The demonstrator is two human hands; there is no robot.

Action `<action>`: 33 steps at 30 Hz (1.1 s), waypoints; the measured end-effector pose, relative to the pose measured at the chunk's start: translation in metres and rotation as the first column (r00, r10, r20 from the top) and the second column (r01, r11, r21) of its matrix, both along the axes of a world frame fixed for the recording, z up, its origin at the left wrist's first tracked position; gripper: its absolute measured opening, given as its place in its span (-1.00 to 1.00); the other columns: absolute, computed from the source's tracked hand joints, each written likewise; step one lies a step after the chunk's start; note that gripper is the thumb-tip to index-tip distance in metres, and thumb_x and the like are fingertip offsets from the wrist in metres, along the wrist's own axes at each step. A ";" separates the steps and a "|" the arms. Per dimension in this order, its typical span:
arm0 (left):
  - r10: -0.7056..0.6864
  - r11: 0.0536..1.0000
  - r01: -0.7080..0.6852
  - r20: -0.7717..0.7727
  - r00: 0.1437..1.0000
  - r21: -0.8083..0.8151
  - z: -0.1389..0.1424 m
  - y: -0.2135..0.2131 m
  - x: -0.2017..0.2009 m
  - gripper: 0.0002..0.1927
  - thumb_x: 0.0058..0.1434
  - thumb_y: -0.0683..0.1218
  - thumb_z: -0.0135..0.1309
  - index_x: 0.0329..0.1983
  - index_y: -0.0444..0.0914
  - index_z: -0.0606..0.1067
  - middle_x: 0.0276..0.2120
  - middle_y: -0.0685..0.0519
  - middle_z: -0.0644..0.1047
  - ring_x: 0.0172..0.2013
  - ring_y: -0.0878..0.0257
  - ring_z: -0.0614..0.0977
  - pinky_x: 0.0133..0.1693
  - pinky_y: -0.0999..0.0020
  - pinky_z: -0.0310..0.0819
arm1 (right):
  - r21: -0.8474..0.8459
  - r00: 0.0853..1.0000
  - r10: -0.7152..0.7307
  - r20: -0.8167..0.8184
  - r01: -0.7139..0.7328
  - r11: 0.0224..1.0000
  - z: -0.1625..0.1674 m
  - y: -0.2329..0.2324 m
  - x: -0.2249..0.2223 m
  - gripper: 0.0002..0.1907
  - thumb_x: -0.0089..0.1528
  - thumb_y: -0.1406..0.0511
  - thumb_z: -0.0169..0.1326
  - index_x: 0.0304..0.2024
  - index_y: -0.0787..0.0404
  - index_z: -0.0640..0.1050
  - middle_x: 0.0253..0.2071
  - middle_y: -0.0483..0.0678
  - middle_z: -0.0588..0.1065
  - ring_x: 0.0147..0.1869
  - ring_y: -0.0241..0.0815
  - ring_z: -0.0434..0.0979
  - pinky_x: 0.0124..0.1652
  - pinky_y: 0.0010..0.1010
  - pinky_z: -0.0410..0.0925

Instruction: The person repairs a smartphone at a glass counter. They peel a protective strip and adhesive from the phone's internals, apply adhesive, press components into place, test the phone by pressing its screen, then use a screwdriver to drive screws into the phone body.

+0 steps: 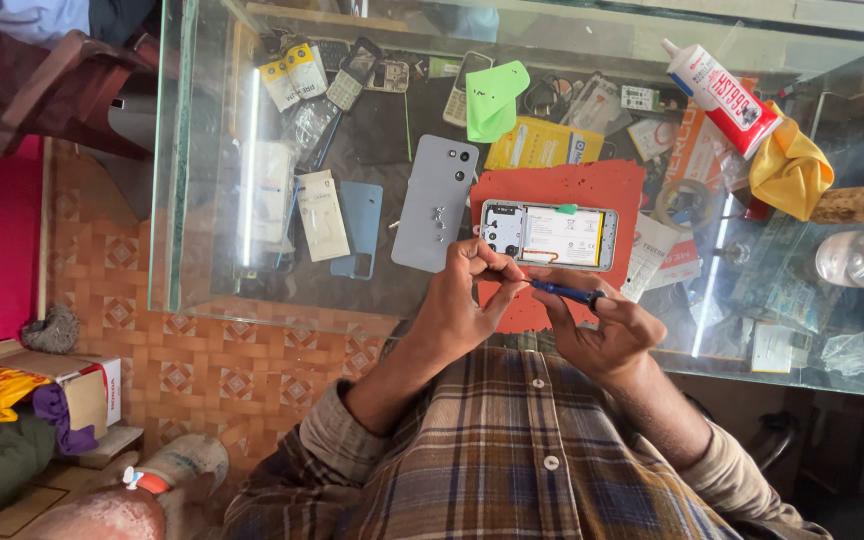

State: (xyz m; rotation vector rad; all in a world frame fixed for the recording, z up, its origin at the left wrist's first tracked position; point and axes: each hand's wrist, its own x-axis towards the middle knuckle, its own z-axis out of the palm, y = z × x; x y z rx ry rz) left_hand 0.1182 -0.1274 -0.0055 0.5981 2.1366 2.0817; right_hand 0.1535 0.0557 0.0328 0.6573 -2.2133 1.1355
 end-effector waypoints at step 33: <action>0.037 0.975 -0.042 -0.029 0.999 -0.220 -0.006 -0.013 -0.067 -0.54 0.28 -0.41 -0.11 0.15 -0.31 0.04 -0.04 -0.09 0.63 -0.09 -0.01 0.74 -0.19 0.25 0.63 | -0.152 0.960 0.230 0.159 -0.206 0.967 -0.048 -0.007 -0.091 -0.42 0.37 0.71 -0.15 0.22 0.16 -0.05 0.05 0.36 0.41 0.15 0.22 0.64 0.06 -0.14 0.59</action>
